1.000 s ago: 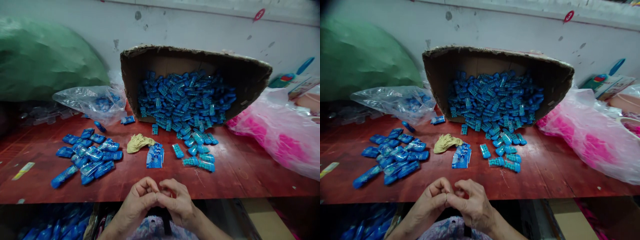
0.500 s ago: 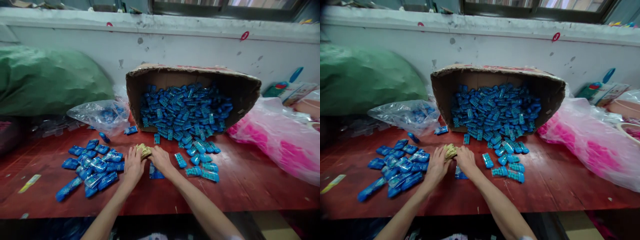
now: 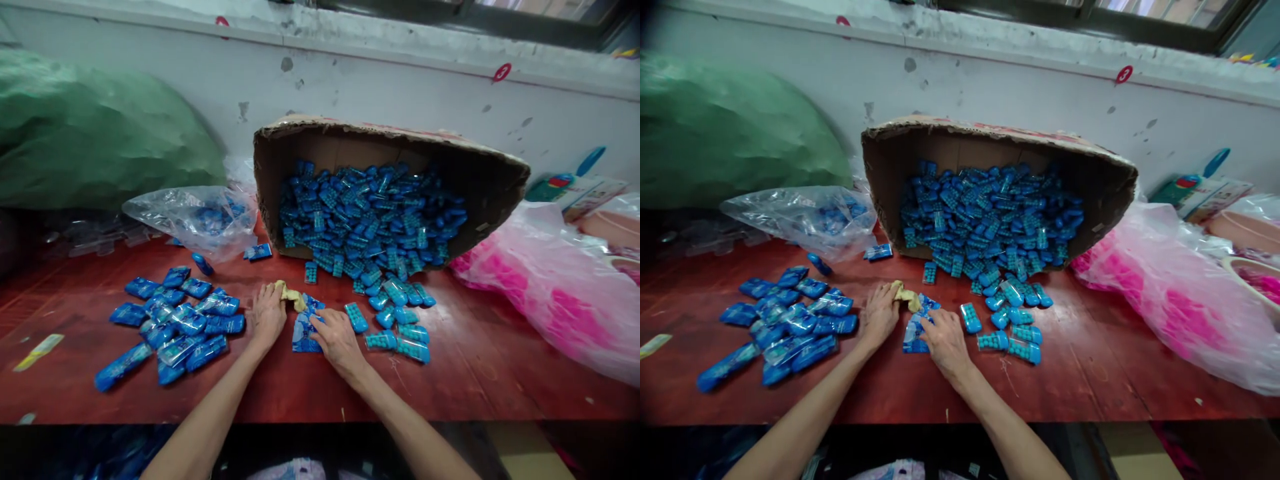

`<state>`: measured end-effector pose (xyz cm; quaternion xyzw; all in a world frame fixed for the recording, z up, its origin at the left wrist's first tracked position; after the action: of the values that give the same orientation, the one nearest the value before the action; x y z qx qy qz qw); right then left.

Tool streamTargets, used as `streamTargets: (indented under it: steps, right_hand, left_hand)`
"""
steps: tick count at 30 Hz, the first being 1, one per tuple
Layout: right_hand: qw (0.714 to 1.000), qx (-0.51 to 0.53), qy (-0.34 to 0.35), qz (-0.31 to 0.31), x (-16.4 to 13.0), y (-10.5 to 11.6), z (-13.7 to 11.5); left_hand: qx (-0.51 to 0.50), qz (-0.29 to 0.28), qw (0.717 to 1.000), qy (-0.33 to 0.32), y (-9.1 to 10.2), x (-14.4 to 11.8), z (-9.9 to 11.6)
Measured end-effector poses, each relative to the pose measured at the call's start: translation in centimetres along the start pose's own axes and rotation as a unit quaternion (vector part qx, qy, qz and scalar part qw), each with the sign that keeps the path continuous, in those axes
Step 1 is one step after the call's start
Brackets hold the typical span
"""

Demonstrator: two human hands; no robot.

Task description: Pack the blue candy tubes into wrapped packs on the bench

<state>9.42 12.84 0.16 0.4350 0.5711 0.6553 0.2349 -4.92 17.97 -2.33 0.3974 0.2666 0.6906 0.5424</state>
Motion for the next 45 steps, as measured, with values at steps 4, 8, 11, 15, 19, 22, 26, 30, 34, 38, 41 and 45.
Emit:
streamTargets:
  steps: [4, 8, 11, 15, 19, 22, 26, 30, 34, 38, 41, 45]
  right_hand:
    - [0.998, -0.022, -0.065, 0.013, -2.5, -2.1, 0.9]
    - [0.996, 0.000, -0.073, 0.051, -2.9, -2.2, 0.6]
    - [0.994, 0.000, -0.077, 0.081, -3.3, -1.2, 0.5]
    - [0.993, -0.018, -0.087, 0.072, -3.3, -0.3, 0.1]
    - [0.994, -0.025, -0.092, 0.051, -2.9, -0.2, -0.3]
    - [0.993, -0.016, -0.103, 0.054, -2.8, -0.2, -0.2]
    - [0.992, -0.027, -0.117, 0.049, -2.8, -0.4, 0.0]
    - [0.991, -0.050, -0.122, 0.035, -2.8, -0.5, 0.0]
    - [0.991, -0.056, -0.120, 0.031, -2.9, -0.6, 0.0]
    - [0.991, -0.059, -0.112, 0.047, -3.1, -0.4, -0.2]
    - [0.991, -0.063, -0.112, 0.031, -3.1, -0.7, -0.2]
    - [0.991, -0.059, -0.119, 0.028, -2.8, -0.5, 0.0]
  left_hand:
    - [-0.014, 0.016, 1.000, -0.012, 0.9, -0.7, 0.4]
    - [-0.104, 0.095, 0.989, -0.040, 3.4, -4.1, 1.8]
    - [-0.255, 0.093, 0.962, 0.009, 3.8, -7.3, 2.0]
    - [-0.398, 0.045, 0.900, 0.170, 1.8, -10.0, 1.2]
    - [-0.409, 0.011, 0.896, 0.172, 1.2, -10.1, 1.8]
    - [-0.411, 0.016, 0.895, 0.172, 1.3, -9.9, 1.5]
    - [-0.413, 0.036, 0.892, 0.181, 1.5, -10.0, 1.0]
    - [-0.387, 0.016, 0.906, 0.172, 1.4, -9.8, 1.2]
    - [-0.265, -0.004, 0.960, 0.087, 1.9, -9.3, 2.7]
    - [-0.058, -0.045, 0.997, 0.006, 1.2, -8.8, 4.2]
    - [-0.002, -0.064, 0.998, -0.009, 0.4, -8.7, 4.4]
    - [-0.057, -0.049, 0.997, -0.004, 0.3, -8.7, 3.8]
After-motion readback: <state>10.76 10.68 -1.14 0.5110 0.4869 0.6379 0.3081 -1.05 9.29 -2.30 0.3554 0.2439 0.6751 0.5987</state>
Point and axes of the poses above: each hand's wrist, its own x-axis towards the middle knuckle, its own y-axis out of the back of the hand, z = x × y, the point moved 8 cm from there along x, towards the middle knuckle, and after that the axes turned 15 degrees about -x, right-handed, at the moved point
